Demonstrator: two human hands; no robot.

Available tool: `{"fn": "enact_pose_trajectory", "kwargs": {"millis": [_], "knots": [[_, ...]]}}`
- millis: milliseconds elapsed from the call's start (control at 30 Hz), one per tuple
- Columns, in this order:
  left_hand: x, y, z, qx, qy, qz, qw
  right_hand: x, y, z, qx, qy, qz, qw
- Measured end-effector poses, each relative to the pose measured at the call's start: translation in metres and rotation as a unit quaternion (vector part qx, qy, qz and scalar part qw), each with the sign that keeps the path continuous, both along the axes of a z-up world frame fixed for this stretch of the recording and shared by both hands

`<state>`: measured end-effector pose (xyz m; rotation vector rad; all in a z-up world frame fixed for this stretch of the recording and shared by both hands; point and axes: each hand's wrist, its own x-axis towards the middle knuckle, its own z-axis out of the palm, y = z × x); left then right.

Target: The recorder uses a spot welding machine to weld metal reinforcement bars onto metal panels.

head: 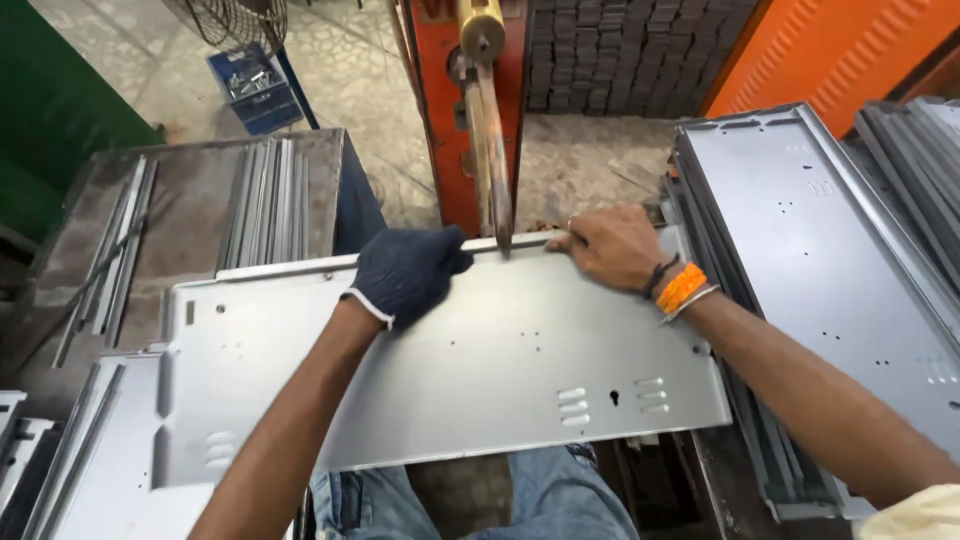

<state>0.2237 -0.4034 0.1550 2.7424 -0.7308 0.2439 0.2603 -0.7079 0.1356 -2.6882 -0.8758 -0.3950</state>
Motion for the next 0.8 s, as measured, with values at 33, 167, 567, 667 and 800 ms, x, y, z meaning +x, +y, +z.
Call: {"fn": "enact_pose_trajectory", "kwargs": {"millis": [33,167,567,667,800], "knots": [[-0.002,0.001,0.002,-0.001,-0.011,-0.001,1.0,0.002,0.004,-0.001,-0.034,0.022,-0.022,0.999],[-0.014,0.001,0.002,-0.008,0.001,0.026,1.0,-0.004,0.009,-0.01,-0.11,0.11,-0.073,0.985],[-0.027,0.074,0.005,0.021,0.016,0.088,0.996,-0.014,0.035,0.038,-0.092,0.205,-0.036,0.974],[-0.029,0.092,0.008,0.038,0.022,0.101,0.994,0.005,0.006,0.0,-0.025,0.14,0.052,0.988],[-0.028,0.099,0.002,0.065,0.028,0.107,0.992,0.013,0.003,-0.025,0.009,0.132,0.057,0.99]]}}
